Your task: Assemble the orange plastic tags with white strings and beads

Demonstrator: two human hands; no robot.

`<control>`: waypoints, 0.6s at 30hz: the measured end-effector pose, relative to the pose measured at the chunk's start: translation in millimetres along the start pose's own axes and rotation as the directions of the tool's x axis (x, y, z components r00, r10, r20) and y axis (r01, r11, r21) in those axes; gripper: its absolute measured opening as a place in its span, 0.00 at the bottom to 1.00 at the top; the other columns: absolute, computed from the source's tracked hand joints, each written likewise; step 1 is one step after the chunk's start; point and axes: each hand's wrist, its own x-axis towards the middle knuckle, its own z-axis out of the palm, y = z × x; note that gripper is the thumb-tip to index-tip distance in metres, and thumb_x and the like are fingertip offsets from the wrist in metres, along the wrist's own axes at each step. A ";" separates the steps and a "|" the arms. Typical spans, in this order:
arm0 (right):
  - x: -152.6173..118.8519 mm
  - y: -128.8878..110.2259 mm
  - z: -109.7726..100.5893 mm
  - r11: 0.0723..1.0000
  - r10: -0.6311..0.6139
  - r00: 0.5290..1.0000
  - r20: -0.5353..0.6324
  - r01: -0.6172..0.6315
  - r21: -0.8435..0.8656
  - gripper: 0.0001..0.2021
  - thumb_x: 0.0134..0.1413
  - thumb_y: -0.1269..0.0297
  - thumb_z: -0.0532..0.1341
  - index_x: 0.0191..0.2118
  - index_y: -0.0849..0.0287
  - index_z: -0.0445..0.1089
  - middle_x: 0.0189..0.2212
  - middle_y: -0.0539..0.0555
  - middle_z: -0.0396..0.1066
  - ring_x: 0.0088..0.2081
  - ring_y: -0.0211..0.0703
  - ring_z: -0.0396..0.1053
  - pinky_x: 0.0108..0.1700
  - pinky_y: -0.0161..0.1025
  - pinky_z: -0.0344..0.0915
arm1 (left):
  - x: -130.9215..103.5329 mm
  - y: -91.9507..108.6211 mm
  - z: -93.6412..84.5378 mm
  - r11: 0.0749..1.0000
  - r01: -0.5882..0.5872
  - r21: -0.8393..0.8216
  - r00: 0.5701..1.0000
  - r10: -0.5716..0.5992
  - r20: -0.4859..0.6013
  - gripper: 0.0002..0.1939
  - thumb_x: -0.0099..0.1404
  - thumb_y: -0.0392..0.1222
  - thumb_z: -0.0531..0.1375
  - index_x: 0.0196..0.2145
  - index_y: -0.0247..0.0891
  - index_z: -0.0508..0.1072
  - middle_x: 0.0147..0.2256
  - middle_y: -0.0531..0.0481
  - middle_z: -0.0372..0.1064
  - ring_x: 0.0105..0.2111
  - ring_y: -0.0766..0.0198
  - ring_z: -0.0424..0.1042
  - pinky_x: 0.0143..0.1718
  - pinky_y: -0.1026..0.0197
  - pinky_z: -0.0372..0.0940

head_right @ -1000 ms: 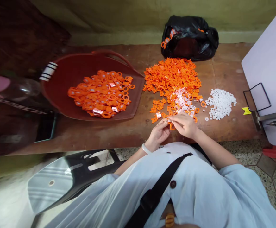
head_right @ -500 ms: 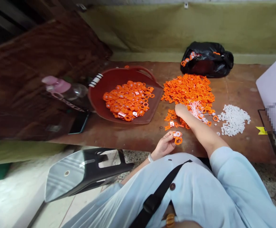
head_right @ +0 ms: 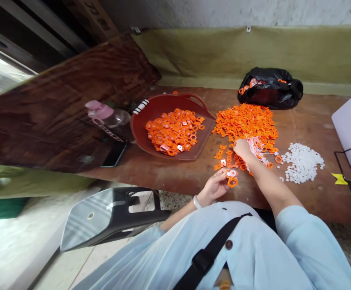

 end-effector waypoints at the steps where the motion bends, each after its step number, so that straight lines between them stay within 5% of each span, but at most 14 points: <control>1: -6.2 3.5 -3.5 1.000 -0.004 0.999 -0.044 0.005 0.024 0.10 0.56 0.69 0.57 0.38 0.63 0.76 0.40 0.62 0.78 0.44 0.49 0.75 0.48 0.39 0.67 | -0.3 2.3 1.8 1.000 -0.007 -0.006 1.000 0.007 -0.006 0.10 0.52 0.36 0.70 0.30 0.33 0.72 0.33 0.47 0.76 0.30 0.65 0.74 0.34 0.64 0.67; 5: -38.5 17.2 -18.8 0.975 -0.017 0.973 -0.230 0.068 0.213 0.07 0.57 0.63 0.58 0.35 0.61 0.71 0.38 0.56 0.77 0.39 0.42 0.74 0.44 0.36 0.68 | -2.1 13.9 9.1 0.999 -0.048 -0.024 0.999 0.048 -0.019 0.11 0.51 0.36 0.70 0.31 0.34 0.73 0.32 0.48 0.76 0.31 0.64 0.75 0.34 0.64 0.67; 8: -72.8 24.5 -30.4 0.775 -0.021 0.925 -0.379 0.254 0.578 0.10 0.52 0.59 0.64 0.28 0.59 0.67 0.29 0.50 0.75 0.30 0.38 0.71 0.35 0.35 0.69 | -2.9 22.1 15.6 0.998 -0.059 -0.025 0.998 0.059 -0.021 0.12 0.50 0.36 0.71 0.31 0.34 0.73 0.32 0.48 0.76 0.31 0.63 0.75 0.33 0.64 0.68; 10: -98.7 26.1 -38.7 0.646 -0.047 0.899 -0.435 0.359 0.673 0.12 0.47 0.57 0.68 0.28 0.58 0.67 0.28 0.49 0.74 0.29 0.38 0.72 0.33 0.36 0.70 | -2.5 25.6 21.3 0.998 -0.052 -0.023 0.999 0.051 -0.014 0.11 0.50 0.35 0.70 0.31 0.35 0.73 0.32 0.49 0.76 0.31 0.63 0.75 0.32 0.65 0.67; 13: -134.7 23.4 -51.3 0.595 -0.086 0.841 -0.534 0.473 0.650 0.09 0.48 0.59 0.70 0.31 0.56 0.72 0.33 0.53 0.77 0.34 0.42 0.75 0.38 0.40 0.73 | -0.2 27.3 32.1 1.000 -0.024 -0.012 1.000 0.024 -0.018 0.08 0.53 0.34 0.68 0.30 0.34 0.73 0.29 0.50 0.75 0.29 0.65 0.74 0.30 0.66 0.66; 18: -167.2 16.1 -65.1 0.660 -0.293 0.704 -0.647 0.639 0.395 0.03 0.55 0.62 0.66 0.36 0.52 0.76 0.37 0.53 0.79 0.40 0.45 0.77 0.47 0.45 0.73 | 4.9 23.1 49.3 1.000 0.013 0.020 1.000 -0.013 -0.012 0.06 0.56 0.33 0.67 0.28 0.35 0.71 0.27 0.53 0.72 0.27 0.68 0.72 0.30 0.66 0.66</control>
